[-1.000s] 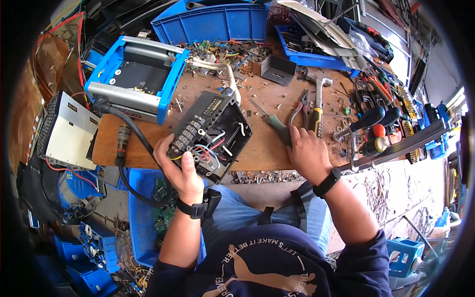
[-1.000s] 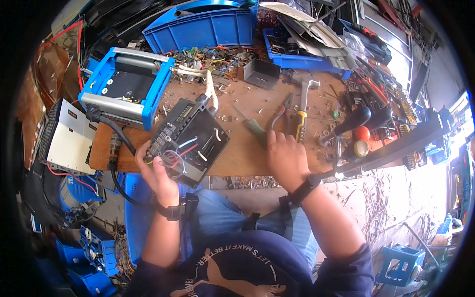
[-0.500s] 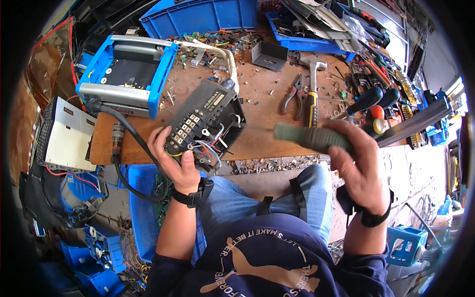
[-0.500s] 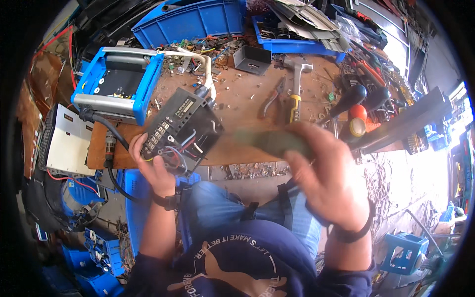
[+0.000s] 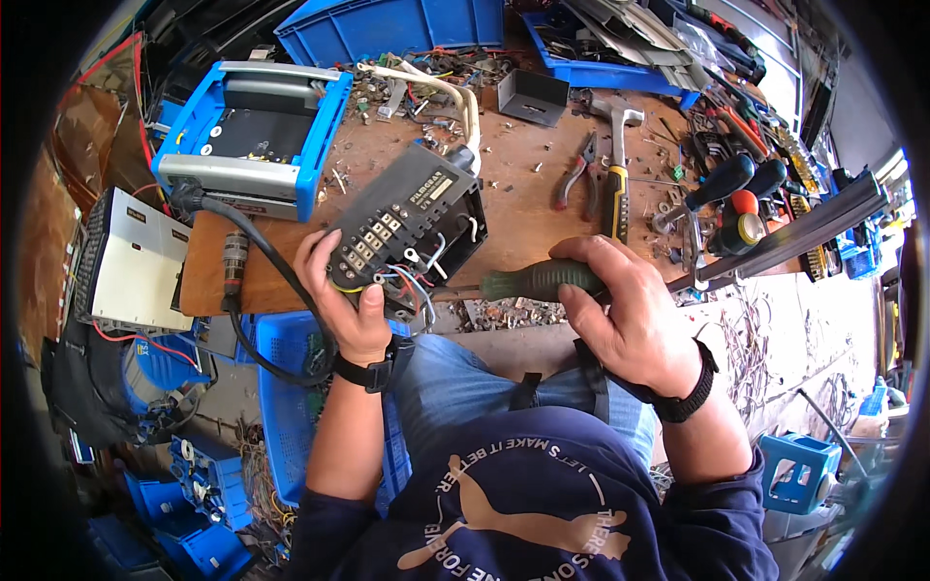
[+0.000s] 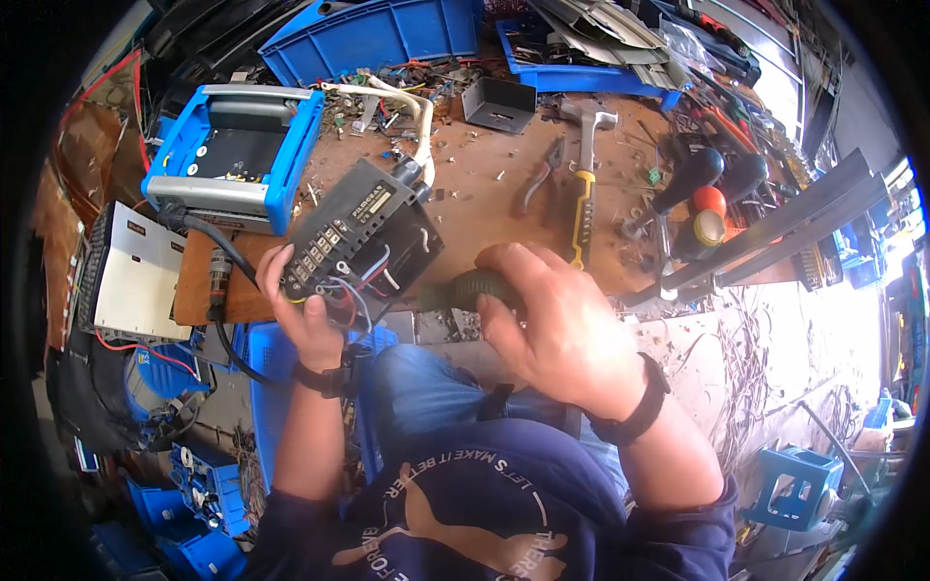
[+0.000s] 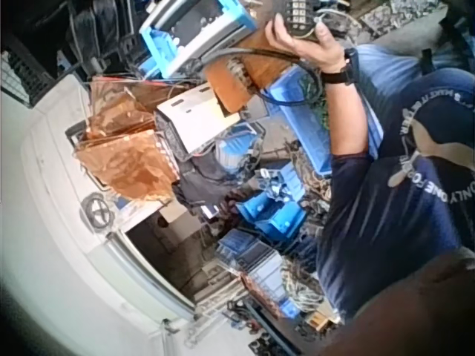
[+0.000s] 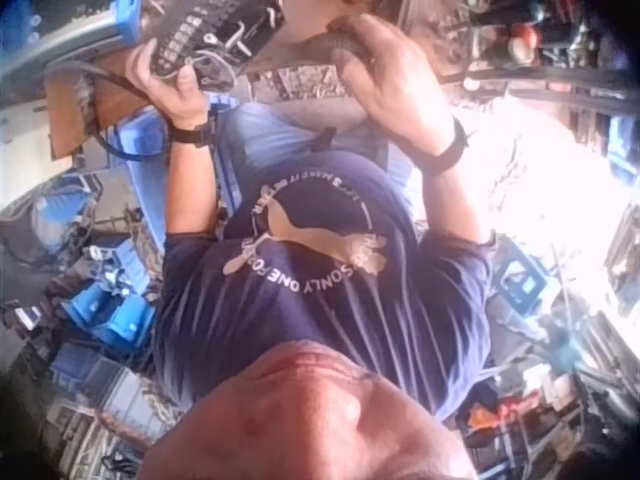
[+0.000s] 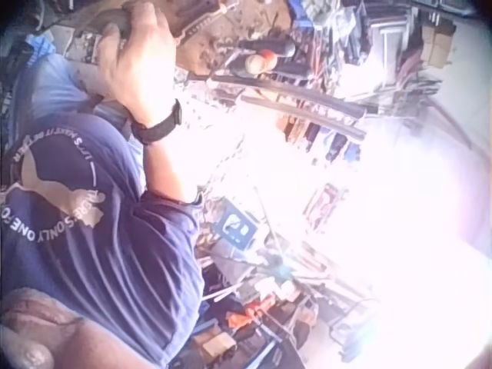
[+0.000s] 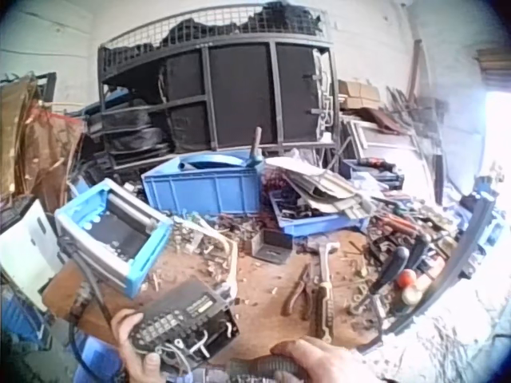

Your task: The person disassembles a black electrical control box on a cluttered workbench. They use pliers to strip wires and a screwdriver to remove screws from the casing and internal components. The person removes the cover, manipulates the internal wiring, and inspects the device throughout the process.

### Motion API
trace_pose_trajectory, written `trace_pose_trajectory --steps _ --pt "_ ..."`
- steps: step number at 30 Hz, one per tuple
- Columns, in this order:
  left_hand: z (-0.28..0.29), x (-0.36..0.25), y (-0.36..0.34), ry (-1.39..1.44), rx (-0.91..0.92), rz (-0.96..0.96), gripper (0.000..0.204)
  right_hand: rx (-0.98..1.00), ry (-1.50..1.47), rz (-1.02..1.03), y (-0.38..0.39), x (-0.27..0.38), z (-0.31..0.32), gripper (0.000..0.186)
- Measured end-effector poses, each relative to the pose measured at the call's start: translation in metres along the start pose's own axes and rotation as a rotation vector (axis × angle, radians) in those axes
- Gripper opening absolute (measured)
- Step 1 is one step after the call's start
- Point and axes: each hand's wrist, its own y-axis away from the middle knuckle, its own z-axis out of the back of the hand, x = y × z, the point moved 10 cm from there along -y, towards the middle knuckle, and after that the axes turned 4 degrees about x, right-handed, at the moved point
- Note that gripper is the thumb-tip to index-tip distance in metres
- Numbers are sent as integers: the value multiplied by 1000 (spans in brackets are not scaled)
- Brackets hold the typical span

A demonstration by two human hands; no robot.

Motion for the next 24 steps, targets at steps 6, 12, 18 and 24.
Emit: trace_pose_trajectory --steps 6,12,18,24 --pt "-1 -2 1 15 -9 1 80 -5 -2 -3 -10 -22 -9 30" --pt "-2 -2 0 4 1 -8 78 15 -81 -34 -22 -47 -17 30" --pt "-2 -1 1 18 9 24 80 49 -95 -22 -34 -59 -20 31" --pt "-5 -4 1 14 19 6 77 -17 -248 -163 -74 -101 -34 30"
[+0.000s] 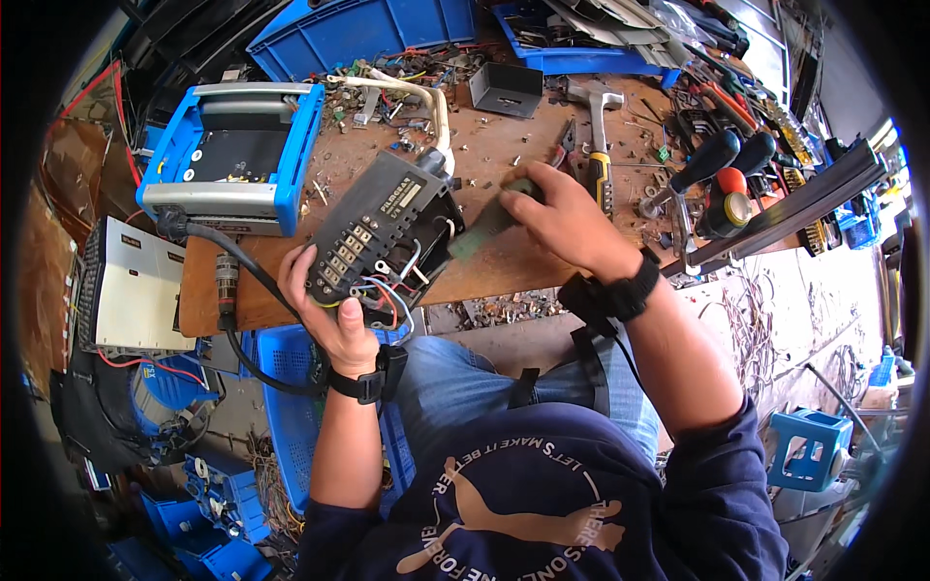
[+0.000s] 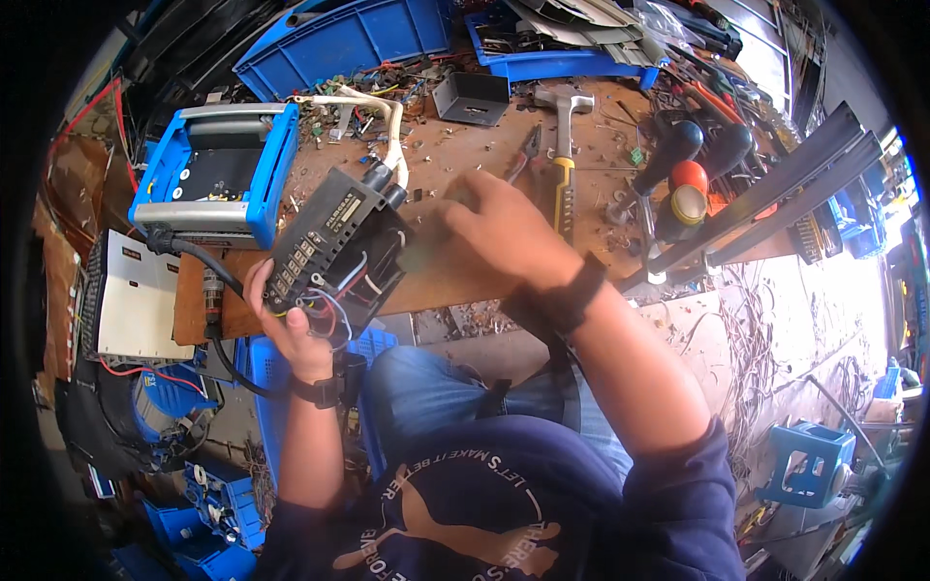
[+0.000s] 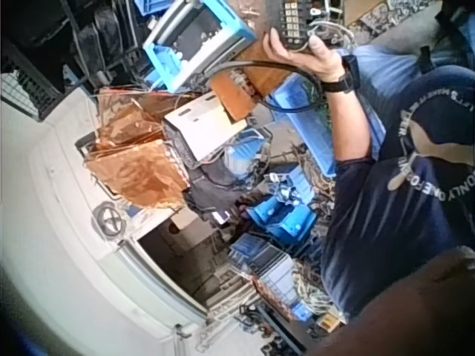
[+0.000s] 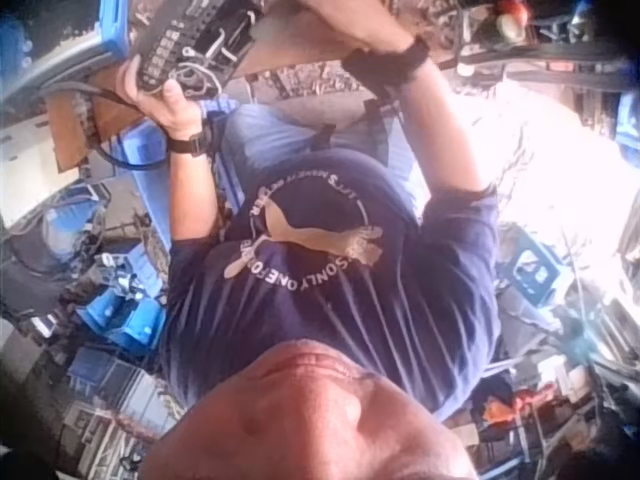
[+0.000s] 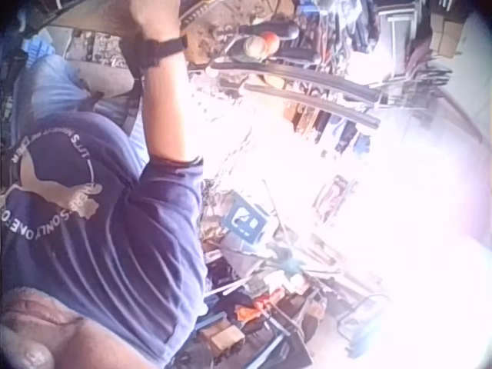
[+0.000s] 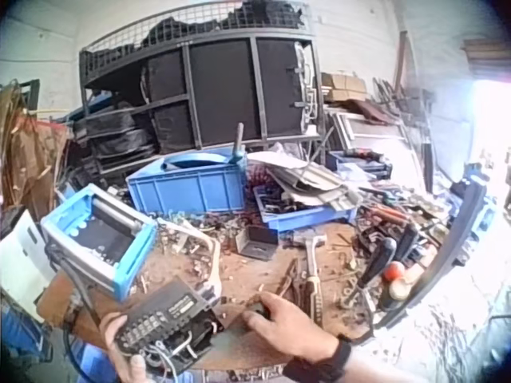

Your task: The person disassembles a black electrical control box on a cluttered workbench. They use pliers to strip wires and a screwdriver to remove screws from the casing and internal components. The person removes the cover, manipulates the internal wiring, and inspects the device throughout the process.

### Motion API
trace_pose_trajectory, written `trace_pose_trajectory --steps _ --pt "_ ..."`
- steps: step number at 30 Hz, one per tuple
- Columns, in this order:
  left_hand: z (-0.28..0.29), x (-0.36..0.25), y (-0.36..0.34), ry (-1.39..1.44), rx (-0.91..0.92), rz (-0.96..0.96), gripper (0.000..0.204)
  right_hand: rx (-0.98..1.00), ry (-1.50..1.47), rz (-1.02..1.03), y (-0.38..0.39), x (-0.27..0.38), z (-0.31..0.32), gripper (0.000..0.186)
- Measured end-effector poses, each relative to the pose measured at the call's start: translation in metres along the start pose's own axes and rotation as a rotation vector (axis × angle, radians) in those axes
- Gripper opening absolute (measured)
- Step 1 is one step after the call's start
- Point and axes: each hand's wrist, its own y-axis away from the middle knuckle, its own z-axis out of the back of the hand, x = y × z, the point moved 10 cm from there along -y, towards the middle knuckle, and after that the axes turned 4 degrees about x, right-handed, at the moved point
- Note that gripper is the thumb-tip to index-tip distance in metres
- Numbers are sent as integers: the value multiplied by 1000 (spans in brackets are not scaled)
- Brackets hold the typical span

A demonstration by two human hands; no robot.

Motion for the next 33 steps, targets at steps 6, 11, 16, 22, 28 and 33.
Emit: trace_pose_trajectory --steps 6,11,16,22,28,33 --pt "-2 0 0 -4 -7 -33 75 -68 185 120 -47 4 -5 36" --pt "1 1 2 -10 -16 -20 76 -170 134 149 -15 14 -5 37" --pt "-1 1 0 -39 -11 -10 77 -218 227 214 -46 35 -8 42" --pt "0 1 -3 -100 -2 -56 74 -108 260 258 -32 54 -9 45" --pt "-3 -2 -5 -75 -20 -59 72 -92 317 349 -50 64 -13 43" --pt "-2 3 -2 -59 -27 -5 78 -71 479 531 -14 132 -43 33"
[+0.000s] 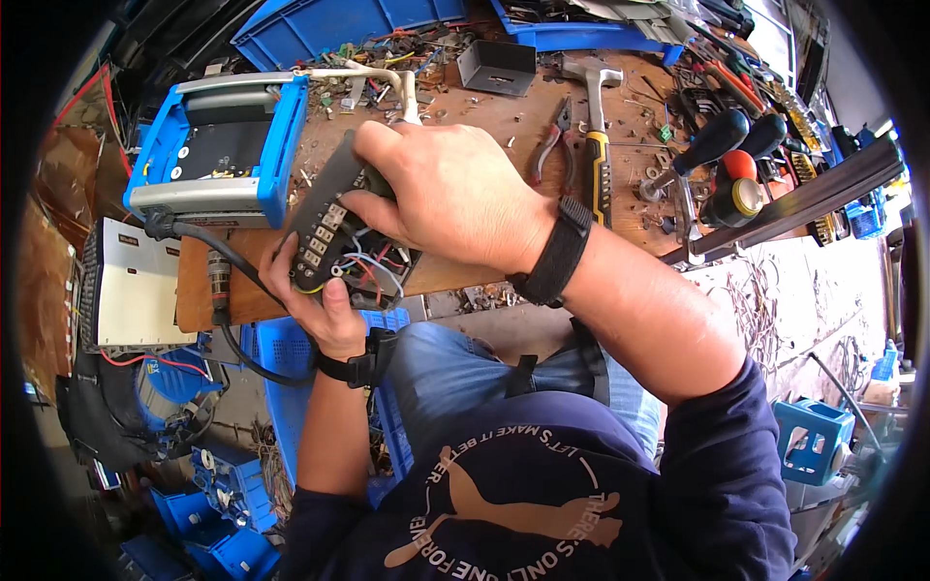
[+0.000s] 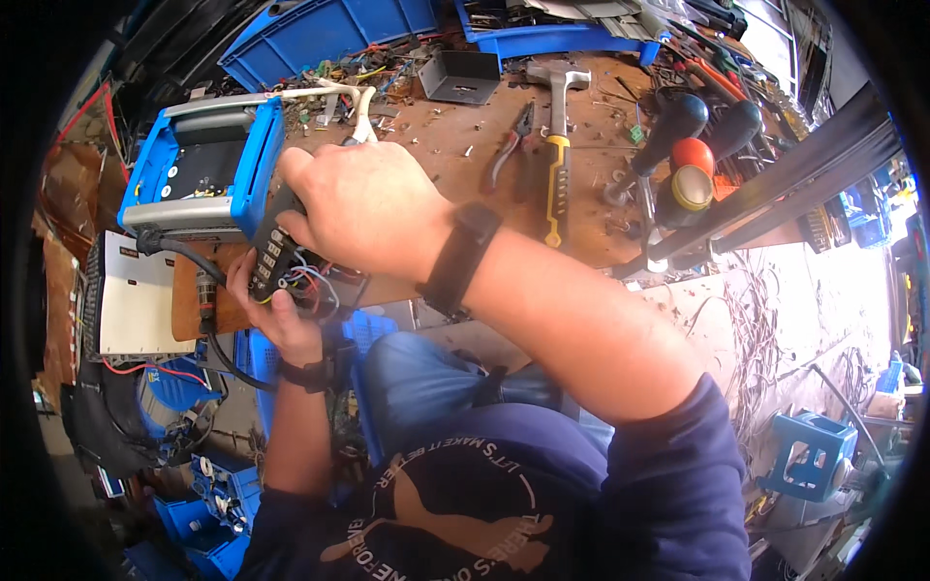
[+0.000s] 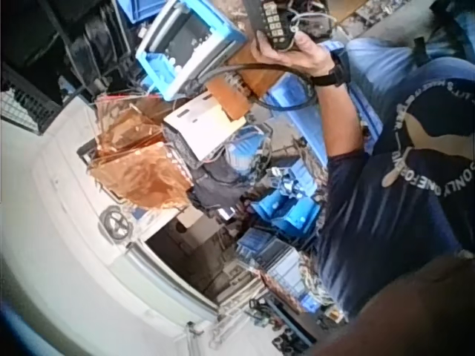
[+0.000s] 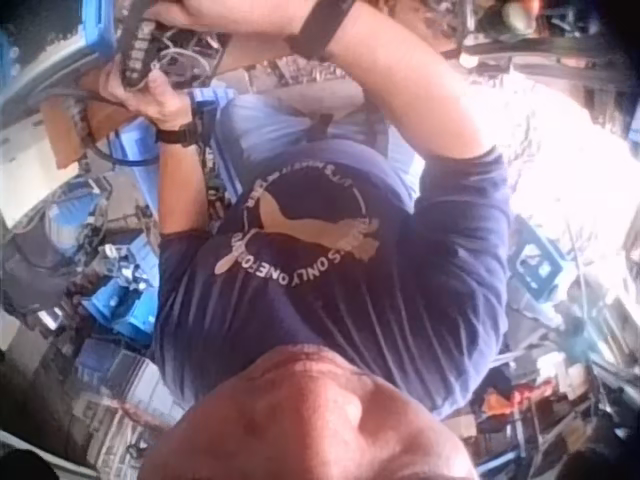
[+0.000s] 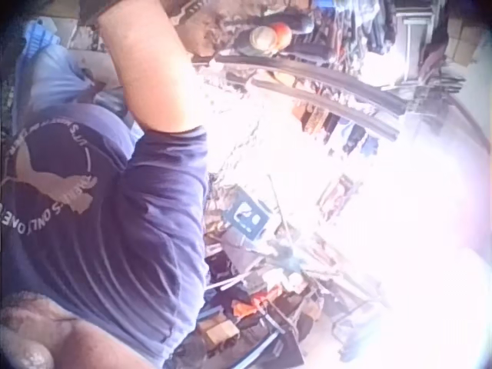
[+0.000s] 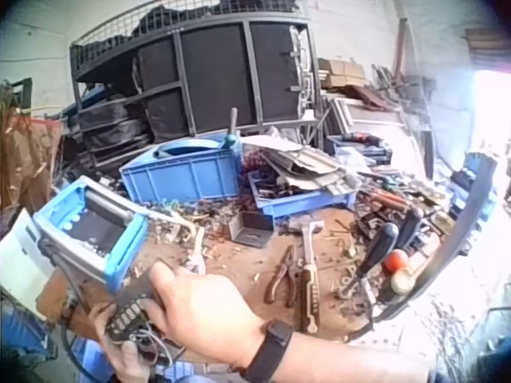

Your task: The person disassembles a black electrical control box on a cluttered workbench. They use pliers to strip wires and a screwdriver to remove screws from the casing and internal components. The person removes the cover, manipulates the internal wiring, and inspects the device throughout the process.

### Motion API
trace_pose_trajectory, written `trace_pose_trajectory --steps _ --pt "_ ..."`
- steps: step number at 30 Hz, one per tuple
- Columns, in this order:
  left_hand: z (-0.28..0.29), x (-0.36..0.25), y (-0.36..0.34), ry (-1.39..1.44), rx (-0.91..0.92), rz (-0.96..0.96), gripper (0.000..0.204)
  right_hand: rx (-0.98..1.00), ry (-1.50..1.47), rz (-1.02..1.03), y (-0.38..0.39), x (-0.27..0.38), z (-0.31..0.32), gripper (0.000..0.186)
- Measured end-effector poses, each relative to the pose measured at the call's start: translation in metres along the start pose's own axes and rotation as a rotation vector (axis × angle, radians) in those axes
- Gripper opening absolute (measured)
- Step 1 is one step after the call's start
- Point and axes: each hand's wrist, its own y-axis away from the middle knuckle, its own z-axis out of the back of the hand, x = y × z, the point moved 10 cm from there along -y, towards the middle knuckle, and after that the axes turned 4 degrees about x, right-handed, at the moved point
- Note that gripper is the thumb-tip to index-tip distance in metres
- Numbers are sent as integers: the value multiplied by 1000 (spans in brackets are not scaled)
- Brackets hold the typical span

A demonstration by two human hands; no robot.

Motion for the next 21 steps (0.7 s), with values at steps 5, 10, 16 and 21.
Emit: trace_pose_trajectory --steps 5,10,16,21 --pt "0 -1 0 -30 -2 -29 76 -15 -49 2 32 7 13 30" --pt "-1 -1 0 -30 -14 -31 77 -214 -187 -253 60 -48 19 33" --pt "0 1 1 -29 8 -20 76 -264 -258 -245 77 -51 32 27" --pt "0 2 1 -8 18 -7 75 -133 -218 -177 78 -38 14 32"
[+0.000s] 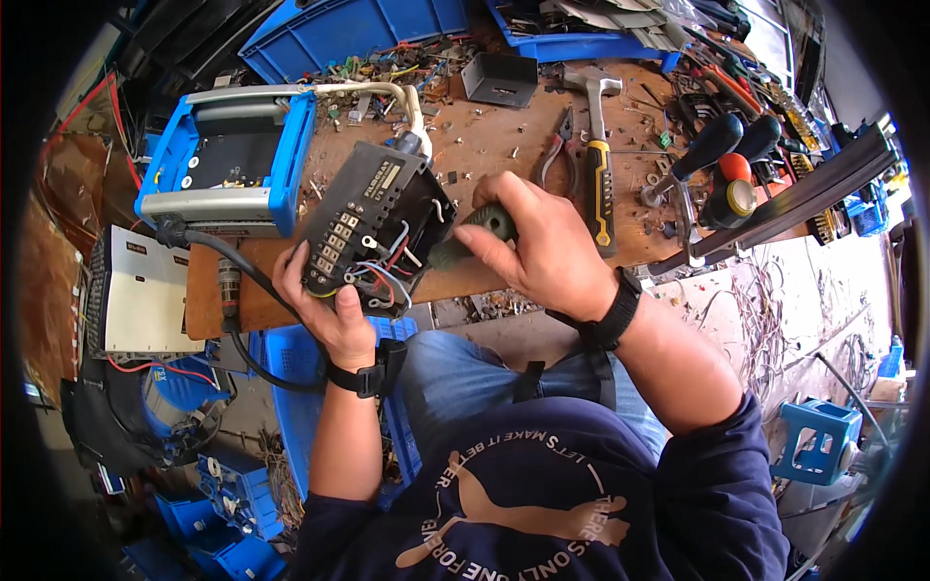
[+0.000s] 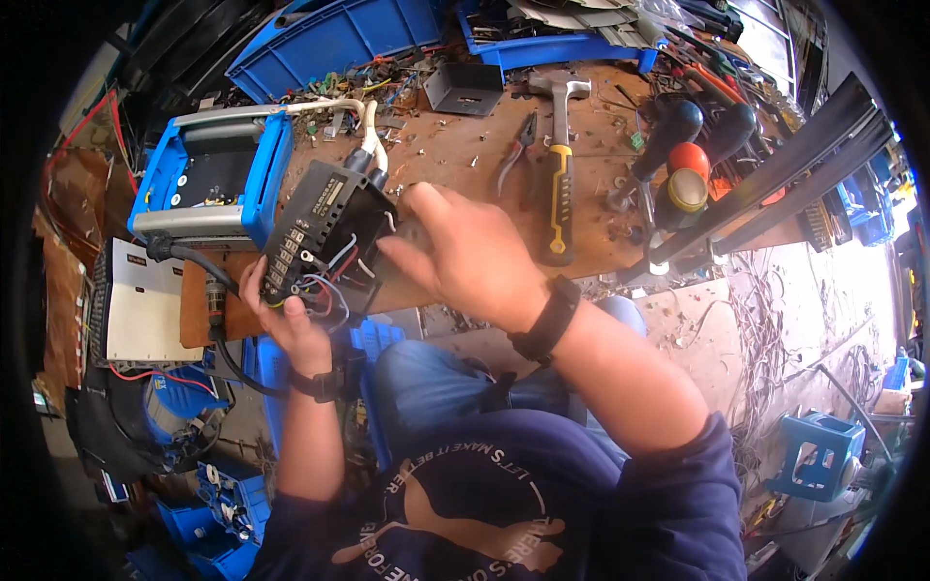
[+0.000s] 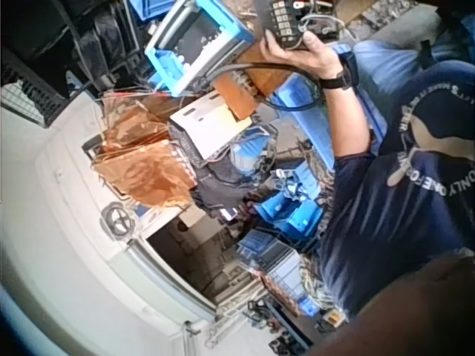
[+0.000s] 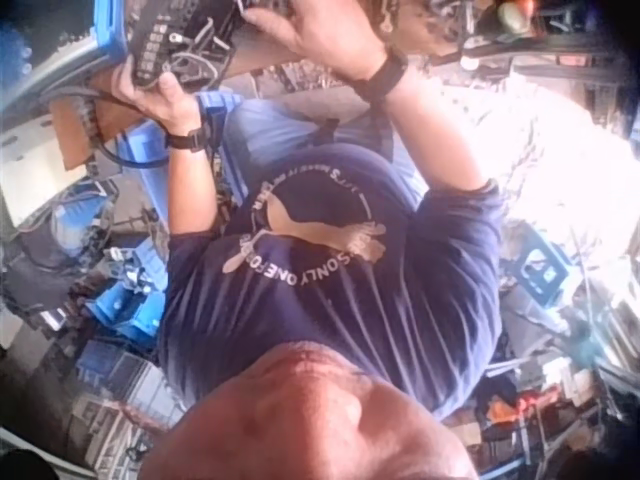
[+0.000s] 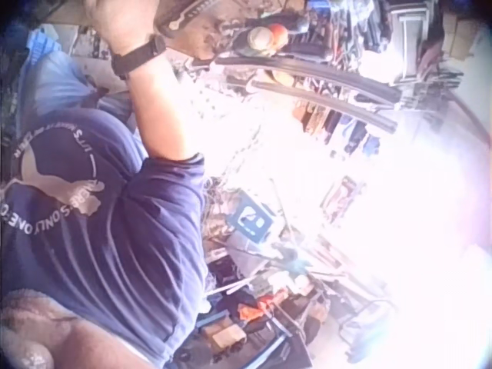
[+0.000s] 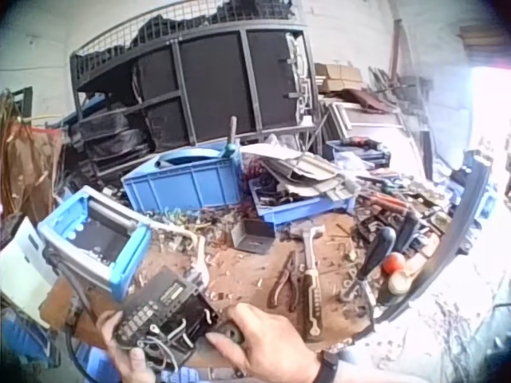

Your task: The person disassembles a black electrical control box on a cluttered workbench. They use pliers to strip wires and a screwdriver to remove screws from the casing and internal components. The person removes the cover, manipulates the internal wiring, and inspects the device throughout the process.

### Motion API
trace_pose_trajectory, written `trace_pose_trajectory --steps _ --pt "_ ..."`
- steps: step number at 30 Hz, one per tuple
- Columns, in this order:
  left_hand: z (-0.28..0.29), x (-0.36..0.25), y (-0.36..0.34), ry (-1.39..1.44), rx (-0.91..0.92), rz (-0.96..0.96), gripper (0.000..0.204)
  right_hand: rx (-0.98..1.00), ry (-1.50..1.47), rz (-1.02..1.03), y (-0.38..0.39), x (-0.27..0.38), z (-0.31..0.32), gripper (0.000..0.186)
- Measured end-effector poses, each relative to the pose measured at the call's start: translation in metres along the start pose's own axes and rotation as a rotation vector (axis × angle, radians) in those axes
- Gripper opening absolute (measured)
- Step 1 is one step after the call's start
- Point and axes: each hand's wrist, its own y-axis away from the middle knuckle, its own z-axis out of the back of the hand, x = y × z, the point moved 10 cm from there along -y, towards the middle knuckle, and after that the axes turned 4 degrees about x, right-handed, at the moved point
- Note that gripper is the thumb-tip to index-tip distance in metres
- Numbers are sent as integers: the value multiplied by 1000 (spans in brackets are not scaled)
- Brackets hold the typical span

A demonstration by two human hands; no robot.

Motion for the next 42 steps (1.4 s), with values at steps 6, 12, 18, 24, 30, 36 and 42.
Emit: trace_pose_trajectory --steps 6,12,18,24,30,36,42 --pt "-3 3 0 144 43 96 85 -32 19 45 3 9 6 32" --pt "0 8 5 186 77 143 97 -17 23 46 -8 14 6 30" --pt "-1 -2 5 166 100 157 88 21 93 98 -19 23 -4 32" --pt "9 -20 -7 170 17 102 62 114 136 131 -30 37 -12 33" --pt "2 -13 -31 12 264 218 46 340 209 130 -31 39 -16 39" --pt "-6 -4 -57 -115 276 333 37 180 78 66 -60 38 -25 36" --pt "-20 -10 -56 -226 388 233 39 20 42 140 -42 51 -28 26"
